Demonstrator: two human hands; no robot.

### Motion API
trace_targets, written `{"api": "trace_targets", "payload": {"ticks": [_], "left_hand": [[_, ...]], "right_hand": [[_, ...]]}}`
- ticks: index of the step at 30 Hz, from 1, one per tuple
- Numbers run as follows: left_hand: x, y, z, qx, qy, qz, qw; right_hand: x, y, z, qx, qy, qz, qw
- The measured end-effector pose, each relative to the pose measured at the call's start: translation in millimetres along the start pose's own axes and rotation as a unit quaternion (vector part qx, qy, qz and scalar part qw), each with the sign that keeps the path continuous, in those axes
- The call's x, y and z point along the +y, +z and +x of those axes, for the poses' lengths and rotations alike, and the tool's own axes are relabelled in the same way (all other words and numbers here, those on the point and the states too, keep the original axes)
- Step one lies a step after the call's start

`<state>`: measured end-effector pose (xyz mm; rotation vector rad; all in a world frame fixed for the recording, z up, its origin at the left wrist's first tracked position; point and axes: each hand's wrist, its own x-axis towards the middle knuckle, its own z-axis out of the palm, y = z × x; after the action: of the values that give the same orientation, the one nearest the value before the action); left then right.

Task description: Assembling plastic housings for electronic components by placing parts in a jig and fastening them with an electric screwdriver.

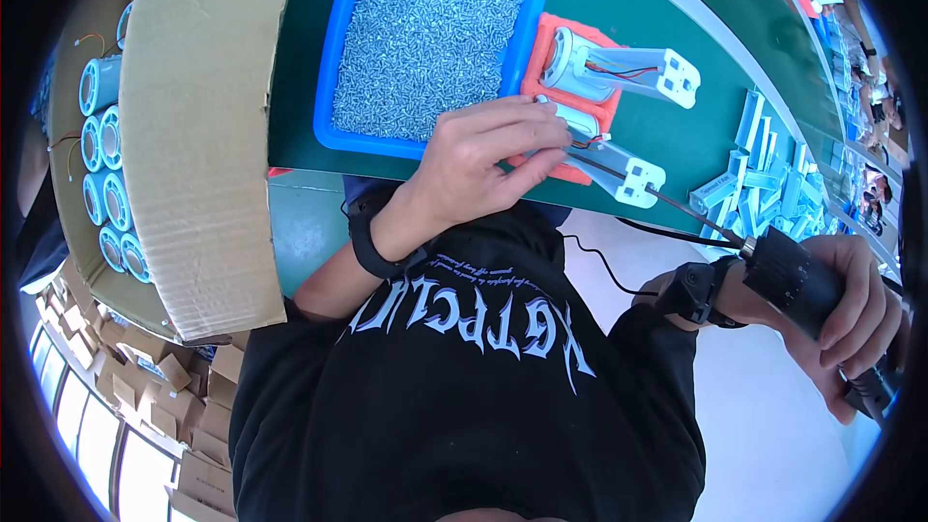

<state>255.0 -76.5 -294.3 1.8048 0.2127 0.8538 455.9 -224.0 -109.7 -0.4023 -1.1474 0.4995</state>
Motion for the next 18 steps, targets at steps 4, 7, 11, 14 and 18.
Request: {"api": "trace_targets", "payload": {"ticks": [4, 7, 11, 14, 18], "left_hand": [[1.1, 1.0, -1.1, 0.011, 0.022, 0.002, 1.0], [1.7, 0.2, -2.1, 0.011, 0.012, -0.003, 1.0], [2.2, -0.1, -3.8, 0.01, -0.005, -0.011, 1.0], [1.3, 0.3, -4.1, 0.006, -0.005, -0.007, 1.0], [2.7, 1.3, -4.5, 0.013, -0.002, -0.009, 1.0]], "right_hand": [[0.3, -1.0, -1.8, 0.001, 0.003, -0.019, 1.0], [1.9, -1.7, -2.2, 0.0, 0.011, -0.014, 1.0], [1.5, -4.5, -1.5, -0.027, 0.003, -0.016, 1.0], [0.8, -3.8, -0.4, -0.036, 0.011, -0.025, 0.999], [-1.7, -5.9, 0.1, -0.051, -0.001, -0.007, 0.999]]}}
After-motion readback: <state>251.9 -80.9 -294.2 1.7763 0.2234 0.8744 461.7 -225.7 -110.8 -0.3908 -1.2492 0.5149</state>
